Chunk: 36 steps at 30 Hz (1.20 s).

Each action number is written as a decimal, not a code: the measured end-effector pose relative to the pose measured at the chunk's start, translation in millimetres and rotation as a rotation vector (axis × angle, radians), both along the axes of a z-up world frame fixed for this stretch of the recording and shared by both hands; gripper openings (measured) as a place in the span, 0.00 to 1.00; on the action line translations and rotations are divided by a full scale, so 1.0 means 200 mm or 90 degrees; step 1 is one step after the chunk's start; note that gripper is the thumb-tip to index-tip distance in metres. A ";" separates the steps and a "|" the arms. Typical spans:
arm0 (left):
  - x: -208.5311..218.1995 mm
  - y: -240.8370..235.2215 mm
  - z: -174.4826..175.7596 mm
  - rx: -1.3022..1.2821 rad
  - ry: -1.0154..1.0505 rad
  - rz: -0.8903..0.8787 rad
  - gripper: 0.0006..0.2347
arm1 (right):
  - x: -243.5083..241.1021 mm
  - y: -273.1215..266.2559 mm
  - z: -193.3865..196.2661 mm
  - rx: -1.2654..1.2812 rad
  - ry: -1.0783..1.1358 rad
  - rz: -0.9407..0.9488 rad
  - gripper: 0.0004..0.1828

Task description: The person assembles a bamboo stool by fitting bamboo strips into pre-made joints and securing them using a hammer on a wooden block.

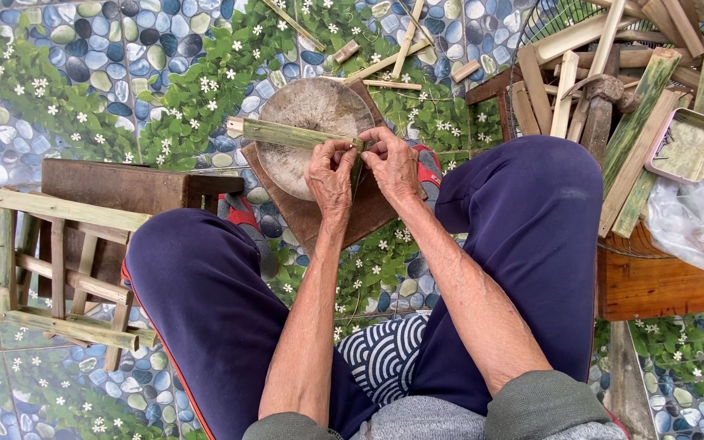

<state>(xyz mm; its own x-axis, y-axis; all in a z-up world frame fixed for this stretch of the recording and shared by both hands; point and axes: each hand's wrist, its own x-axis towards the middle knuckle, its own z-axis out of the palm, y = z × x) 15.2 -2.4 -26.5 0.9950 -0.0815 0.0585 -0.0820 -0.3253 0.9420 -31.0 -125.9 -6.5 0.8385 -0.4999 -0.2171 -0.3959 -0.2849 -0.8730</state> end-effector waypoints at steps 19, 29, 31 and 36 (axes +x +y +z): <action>-0.03 -0.01 0.07 0.033 -0.039 0.000 0.02 | 0.00 0.02 0.04 -0.002 0.003 -0.002 0.18; -0.03 -0.01 0.08 0.099 -0.072 -0.020 0.03 | -0.02 0.05 0.02 -0.077 -0.018 -0.023 0.22; -0.01 0.00 0.05 0.094 -0.072 -0.026 0.03 | -0.08 0.15 0.03 -0.070 -0.031 -0.074 0.19; -0.01 0.00 0.04 0.087 -0.062 -0.040 0.03 | -0.30 0.40 -0.02 0.053 0.091 -0.098 0.09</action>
<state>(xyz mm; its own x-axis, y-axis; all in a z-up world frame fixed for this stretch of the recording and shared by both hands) 14.2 -1.8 -17.7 0.9778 -0.1575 0.1383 -0.1949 -0.4406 0.8763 -90.8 -45.1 -11.0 0.7119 -0.5942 -0.3743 -0.5502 -0.1407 -0.8231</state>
